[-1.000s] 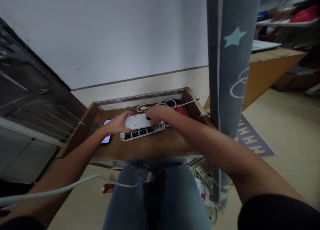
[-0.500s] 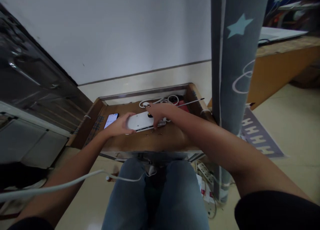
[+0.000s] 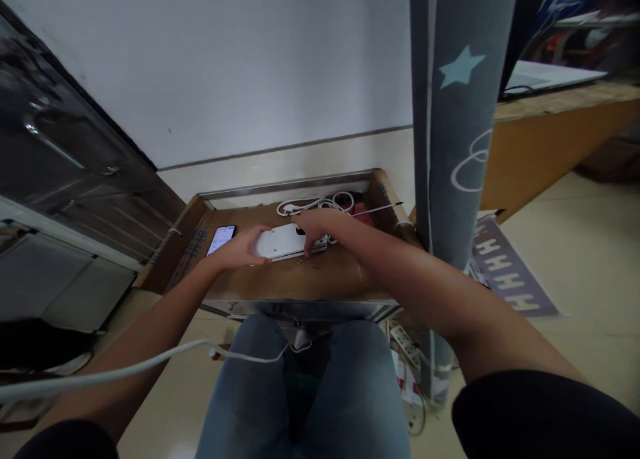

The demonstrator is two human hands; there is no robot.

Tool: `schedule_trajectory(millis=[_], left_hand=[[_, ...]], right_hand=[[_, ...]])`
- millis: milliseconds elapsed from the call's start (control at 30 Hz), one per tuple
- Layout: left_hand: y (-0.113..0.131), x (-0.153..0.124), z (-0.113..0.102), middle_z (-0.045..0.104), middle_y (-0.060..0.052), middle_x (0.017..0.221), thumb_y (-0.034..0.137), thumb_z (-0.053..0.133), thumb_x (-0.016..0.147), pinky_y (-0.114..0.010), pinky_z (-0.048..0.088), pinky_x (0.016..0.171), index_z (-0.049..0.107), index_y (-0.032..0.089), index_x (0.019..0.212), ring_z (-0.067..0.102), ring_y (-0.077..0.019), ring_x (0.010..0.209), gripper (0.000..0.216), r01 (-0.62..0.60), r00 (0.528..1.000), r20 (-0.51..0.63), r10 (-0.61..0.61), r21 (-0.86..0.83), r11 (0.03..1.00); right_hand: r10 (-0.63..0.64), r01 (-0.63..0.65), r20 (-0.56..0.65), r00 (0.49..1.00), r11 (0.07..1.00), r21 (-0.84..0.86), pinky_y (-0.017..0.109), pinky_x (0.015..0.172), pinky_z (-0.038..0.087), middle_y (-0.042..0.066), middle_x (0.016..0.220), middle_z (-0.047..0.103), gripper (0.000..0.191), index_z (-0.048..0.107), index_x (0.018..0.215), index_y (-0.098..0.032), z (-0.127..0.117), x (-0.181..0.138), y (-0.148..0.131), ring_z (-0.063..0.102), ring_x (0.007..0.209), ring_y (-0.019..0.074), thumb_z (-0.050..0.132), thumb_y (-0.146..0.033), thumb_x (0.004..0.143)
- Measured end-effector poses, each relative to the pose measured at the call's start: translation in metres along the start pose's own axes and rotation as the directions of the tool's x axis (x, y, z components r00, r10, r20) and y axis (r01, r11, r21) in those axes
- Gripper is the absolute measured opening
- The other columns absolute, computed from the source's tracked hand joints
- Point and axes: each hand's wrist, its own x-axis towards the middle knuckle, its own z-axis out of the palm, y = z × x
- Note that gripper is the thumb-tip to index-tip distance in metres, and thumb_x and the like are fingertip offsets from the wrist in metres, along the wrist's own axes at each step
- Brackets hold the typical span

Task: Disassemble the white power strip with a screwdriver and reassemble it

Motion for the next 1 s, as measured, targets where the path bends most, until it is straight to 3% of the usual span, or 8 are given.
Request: schedule_trajectory(millis=[233, 400, 600, 767, 1000], left_hand=[[0.0, 0.007, -0.007, 0.063, -0.017, 0.151, 0.053, 0.078, 0.074, -0.042, 0.05, 0.114, 0.05, 0.016, 0.15, 0.065, -0.0349, 0.133, 0.089, 0.001, 0.997, 0.073, -0.004, 0.045, 0.999], [-0.005, 0.01, -0.001, 0.059, -0.019, 0.155, 0.057, 0.081, 0.073, -0.046, 0.045, 0.121, 0.05, 0.016, 0.15, 0.059, -0.0362, 0.141, 0.093, -0.027, 0.997, 0.069, 0.024, 0.048, 0.998], [-0.011, 0.007, 0.001, 0.058, -0.019, 0.156, 0.062, 0.08, 0.073, -0.047, 0.047, 0.118, 0.047, 0.017, 0.152, 0.06, -0.0361, 0.141, 0.096, 0.008, 0.998, 0.064, -0.01, 0.041, 0.999], [-0.019, 0.012, -0.008, 0.059, -0.019, 0.155, 0.058, 0.084, 0.068, -0.046, 0.047, 0.117, 0.047, 0.017, 0.153, 0.062, -0.0366, 0.138, 0.101, 0.044, 0.994, 0.09, -0.057, 0.139, 0.989], [-0.035, 0.019, -0.009, 0.06, -0.019, 0.156, 0.062, 0.085, 0.065, -0.038, 0.049, 0.113, 0.046, 0.016, 0.156, 0.063, -0.0344, 0.137, 0.11, 0.064, 0.979, 0.186, -0.083, 0.107, 0.992]], right_hand=[[0.046, -0.046, 0.019, 0.999, 0.999, -0.002, 0.049, 0.116, 0.054, 0.014, 0.144, 0.06, 0.057, 0.058, 0.143, -0.015, -0.003, -0.005, -0.003, 0.061, 0.133, 0.0234, 0.065, -0.051, 0.099], [0.078, -0.077, 0.044, 0.996, 0.997, -0.008, 0.048, 0.113, 0.056, 0.013, 0.142, 0.061, 0.053, 0.06, 0.141, -0.014, -0.004, -0.009, -0.003, 0.062, 0.13, 0.0228, 0.066, -0.047, 0.099], [0.045, -0.046, 0.025, 0.999, 0.999, 0.026, 0.048, 0.114, 0.056, 0.013, 0.142, 0.06, 0.053, 0.059, 0.141, -0.015, -0.002, -0.008, 0.0, 0.061, 0.131, 0.0227, 0.066, -0.047, 0.1], [0.019, -0.018, -0.011, 1.0, 0.999, 0.043, 0.049, 0.115, 0.054, 0.014, 0.144, 0.059, 0.056, 0.057, 0.145, -0.015, 0.002, -0.005, 0.0, 0.061, 0.132, 0.0234, 0.065, -0.049, 0.1], [0.069, -0.072, 0.079, 0.995, 0.997, 0.027, 0.045, 0.11, 0.058, 0.012, 0.133, 0.065, 0.048, 0.064, 0.132, -0.013, -0.003, -0.003, 0.013, 0.065, 0.123, 0.0202, 0.066, -0.048, 0.1]])
